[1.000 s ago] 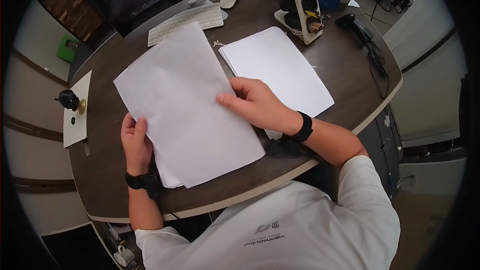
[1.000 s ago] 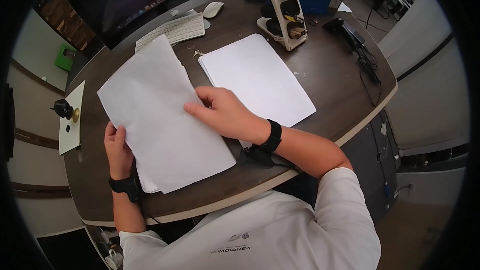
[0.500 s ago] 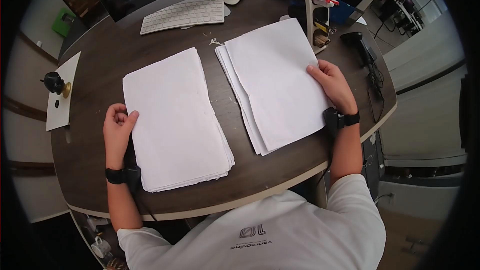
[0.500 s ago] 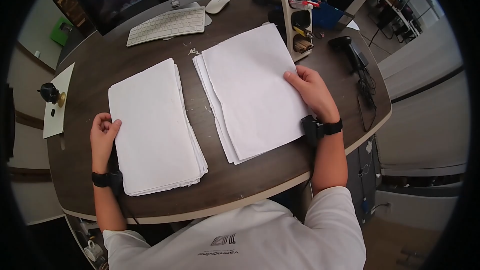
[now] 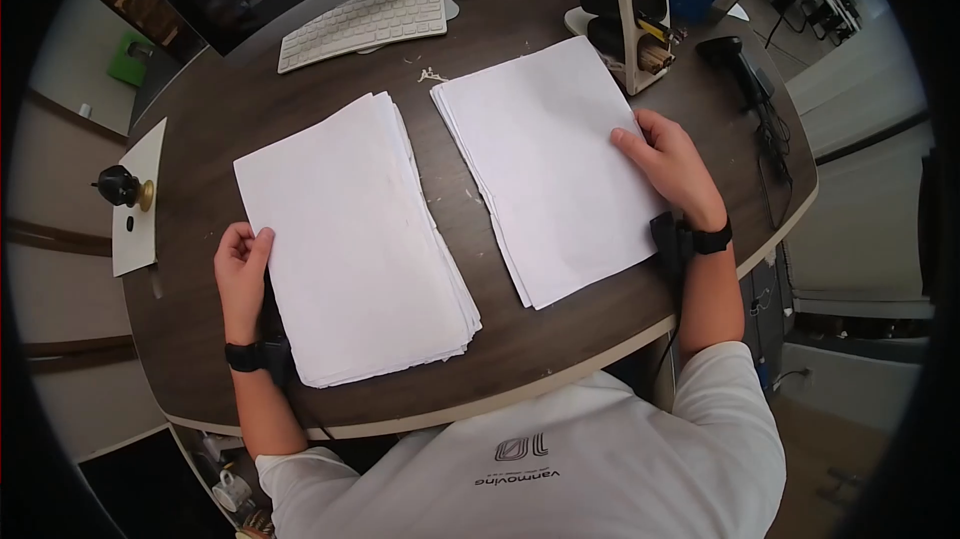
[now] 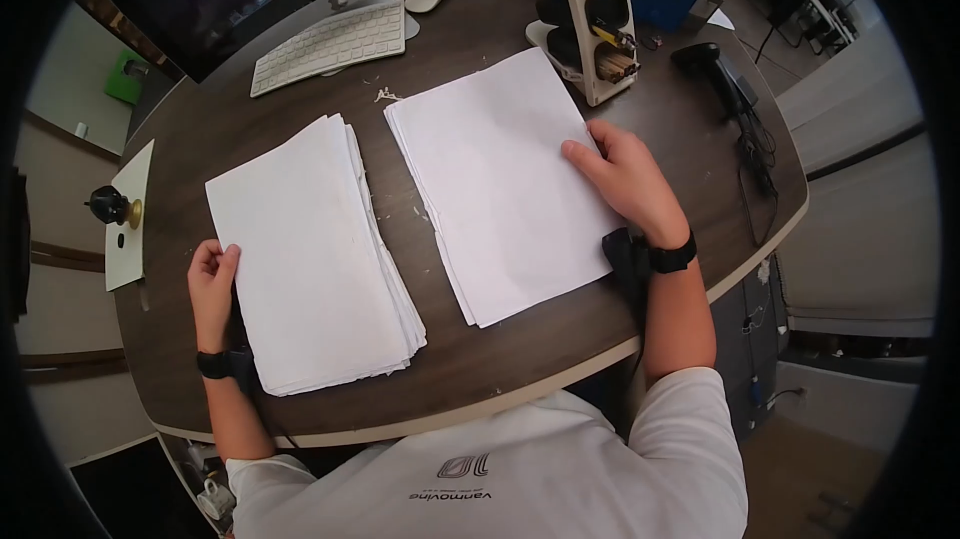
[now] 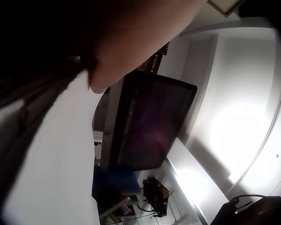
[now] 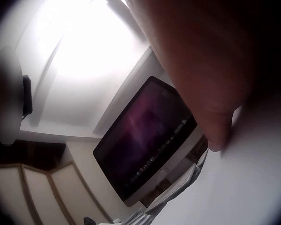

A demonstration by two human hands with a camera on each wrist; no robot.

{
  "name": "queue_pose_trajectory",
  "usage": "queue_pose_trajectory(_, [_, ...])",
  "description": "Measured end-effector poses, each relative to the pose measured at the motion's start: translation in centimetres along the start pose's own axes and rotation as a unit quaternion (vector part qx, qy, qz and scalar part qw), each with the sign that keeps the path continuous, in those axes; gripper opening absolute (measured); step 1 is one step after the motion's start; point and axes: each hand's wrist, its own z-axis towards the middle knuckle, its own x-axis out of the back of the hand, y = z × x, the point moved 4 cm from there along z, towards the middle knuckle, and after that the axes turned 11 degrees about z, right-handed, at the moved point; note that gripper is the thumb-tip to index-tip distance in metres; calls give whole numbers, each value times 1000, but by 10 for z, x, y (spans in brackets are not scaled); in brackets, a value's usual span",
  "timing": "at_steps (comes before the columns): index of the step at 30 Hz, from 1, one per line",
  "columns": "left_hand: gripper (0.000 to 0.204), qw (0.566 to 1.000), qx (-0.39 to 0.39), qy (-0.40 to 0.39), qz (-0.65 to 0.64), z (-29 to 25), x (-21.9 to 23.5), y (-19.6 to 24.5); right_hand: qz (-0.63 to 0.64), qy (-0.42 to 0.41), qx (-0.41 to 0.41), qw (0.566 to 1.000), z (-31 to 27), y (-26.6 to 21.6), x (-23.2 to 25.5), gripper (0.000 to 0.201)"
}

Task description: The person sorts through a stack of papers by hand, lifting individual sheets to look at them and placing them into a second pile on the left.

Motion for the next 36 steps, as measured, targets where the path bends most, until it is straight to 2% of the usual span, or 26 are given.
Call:
queue_pose_trajectory(3, [15,1000,-18,-5,-8,1,9,6,-7,29,28,999,-3,-2,-1,43])
queue_pose_trajectory(5, [16,1000,-25,-12,4,-4,22,18,-78,72,80,991,-9,-12,-2,50])
queue_pose_trajectory(6, [17,1000,-14,-2,-23,-7,28,25,-69,77,81,991,-12,-14,-1,50])
queue_pose_trajectory(8, [17,999,-9,11,-48,-12,34,44,-128,76,72,986,-14,-18,2,56])
queue_pose_trajectory(11, [17,999,-20,23,-41,-26,43,75,-158,104,117,975,-10,7,9,54])
queue_pose_trajectory(13, [17,999,-24,21,-43,-32,44,93,-134,88,91,983,-11,2,13,52])
queue_pose_trajectory(14, [18,994,-28,21,-108,-36,39,104,-118,70,64,989,-9,1,15,49])
queue_pose_trajectory(15, [19,984,-31,20,-173,-40,31,118,-113,72,68,989,-7,3,15,49])
queue_pose_trajectory(16, [19,985,-36,22,-169,-43,19,133,-115,79,80,987,-4,9,14,46])
queue_pose_trajectory(18, [20,972,-50,-24,-229,-40,-10,162,-114,89,93,985,-1,14,14,44])
queue_pose_trajectory(19, [22,964,-59,-88,-246,-35,-23,168,-96,85,85,988,0,15,15,41])
queue_pose_trajectory(24, [21,942,-19,-178,-285,-14,-106,211,-62,79,95,990,6,24,19,34])
queue_pose_trajectory(28, [17,954,81,-231,-175,4,-178,176,-45,66,96,992,9,28,20,34])
queue_pose_trajectory(29, [17,954,107,-248,-128,4,-193,168,-32,56,102,993,9,26,20,37])
queue_pose_trajectory(30, [18,962,129,-227,-83,-8,-206,174,-45,67,88,993,11,25,20,46])
queue_pose_trajectory(33, [17,964,108,-242,-20,-5,-227,165,-26,95,91,991,10,24,21,52])
queue_pose_trajectory(36, [19,969,108,-223,6,-3,-231,166,-14,64,51,997,5,15,27,54])
